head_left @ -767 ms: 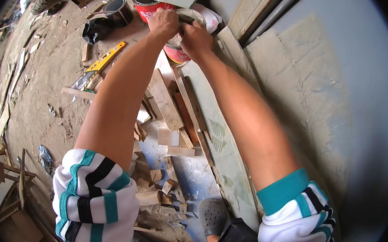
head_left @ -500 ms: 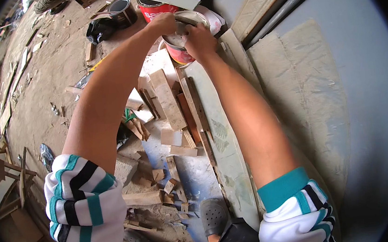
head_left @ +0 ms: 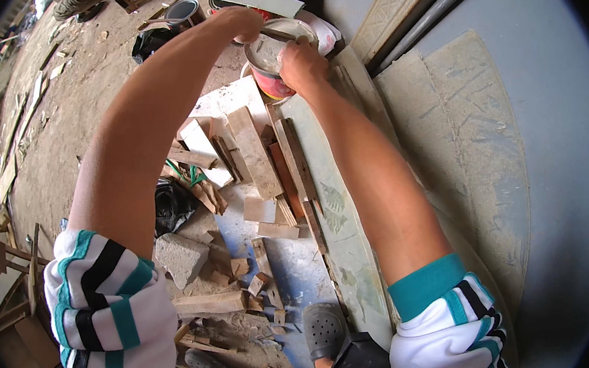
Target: The person assembles a small wooden box by fitting flat panels together and securing them with nails. They use a hammer to drive nails into the joints and repeatedly adjust the pieces to align them properly.
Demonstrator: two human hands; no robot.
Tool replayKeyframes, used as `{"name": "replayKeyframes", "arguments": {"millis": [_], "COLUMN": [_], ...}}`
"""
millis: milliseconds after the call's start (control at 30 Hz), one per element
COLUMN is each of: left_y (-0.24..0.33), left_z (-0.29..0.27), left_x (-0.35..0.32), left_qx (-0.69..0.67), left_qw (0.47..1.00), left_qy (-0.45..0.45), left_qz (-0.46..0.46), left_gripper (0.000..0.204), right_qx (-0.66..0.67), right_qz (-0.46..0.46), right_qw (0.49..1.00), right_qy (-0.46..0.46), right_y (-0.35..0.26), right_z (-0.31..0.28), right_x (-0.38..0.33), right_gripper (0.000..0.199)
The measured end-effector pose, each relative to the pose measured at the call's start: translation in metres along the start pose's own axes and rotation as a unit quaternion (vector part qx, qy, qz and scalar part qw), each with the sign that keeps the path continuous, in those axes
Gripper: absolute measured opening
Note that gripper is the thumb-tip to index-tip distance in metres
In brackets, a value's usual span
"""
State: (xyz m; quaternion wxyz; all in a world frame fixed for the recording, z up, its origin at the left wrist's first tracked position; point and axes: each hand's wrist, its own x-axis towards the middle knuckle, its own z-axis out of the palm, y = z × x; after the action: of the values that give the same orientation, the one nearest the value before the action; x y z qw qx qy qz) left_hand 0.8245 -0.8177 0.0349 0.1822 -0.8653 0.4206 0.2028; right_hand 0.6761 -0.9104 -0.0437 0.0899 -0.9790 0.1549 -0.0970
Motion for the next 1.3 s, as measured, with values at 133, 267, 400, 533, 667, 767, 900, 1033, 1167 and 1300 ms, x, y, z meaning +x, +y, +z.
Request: {"name": "replayKeyframes", "arguments": {"millis": [133,267,400,533,667,767,900,1033,1167,1300], "left_y": [-0.018,-0.010,-0.012,-0.010,0.089,0.174,0.221,0.230,0.211,0.212], "left_z": [0.010,0.010,0.019,0.090,0.193,0.241,0.305,0.335,0.298,0.277], "left_x": [0.011,-0.001,-0.023,-0.074,-0.173,-0.295,-0.467,-0.590,-0.689,-0.734], "left_qx": [0.067,-0.231,-0.315,-0.340,-0.491,-0.595,-0.683,-0.668,-0.675,-0.668], "left_qw": [0.997,0.970,0.947,0.934,0.861,0.790,0.692,0.652,0.575,0.474], "left_qy": [-0.017,-0.069,-0.043,0.051,0.122,0.149,0.150,0.194,0.242,0.382], "left_qz": [0.030,0.006,0.046,0.100,0.042,-0.018,-0.179,-0.300,-0.393,-0.429], "left_gripper": [0.029,0.026,0.026,0.025,0.027,0.028,0.030,0.031,0.036,0.034], "right_qx": [-0.009,0.003,-0.008,-0.010,0.016,0.151,0.176,0.180,0.114,0.093], "right_qz": [0.004,0.020,0.008,-0.049,-0.060,-0.011,-0.114,-0.274,-0.457,-0.597], "right_qw": [0.999,0.999,0.999,0.996,0.998,0.988,0.978,0.940,0.860,0.770], "right_qy": [-0.031,-0.039,-0.045,-0.069,-0.028,-0.008,-0.015,-0.097,-0.195,-0.205], "right_y": [-0.007,0.000,-0.002,-0.013,-0.004,0.028,-0.070,-0.182,-0.329,-0.423], "right_z": [-0.004,-0.005,-0.010,-0.013,-0.002,0.011,-0.004,-0.049,-0.165,-0.244], "right_x": [0.000,-0.001,0.002,-0.004,0.004,-0.002,-0.061,-0.124,-0.240,-0.347], "right_gripper": [0.031,0.032,0.030,0.028,0.032,0.038,0.028,0.017,0.015,0.015]}}
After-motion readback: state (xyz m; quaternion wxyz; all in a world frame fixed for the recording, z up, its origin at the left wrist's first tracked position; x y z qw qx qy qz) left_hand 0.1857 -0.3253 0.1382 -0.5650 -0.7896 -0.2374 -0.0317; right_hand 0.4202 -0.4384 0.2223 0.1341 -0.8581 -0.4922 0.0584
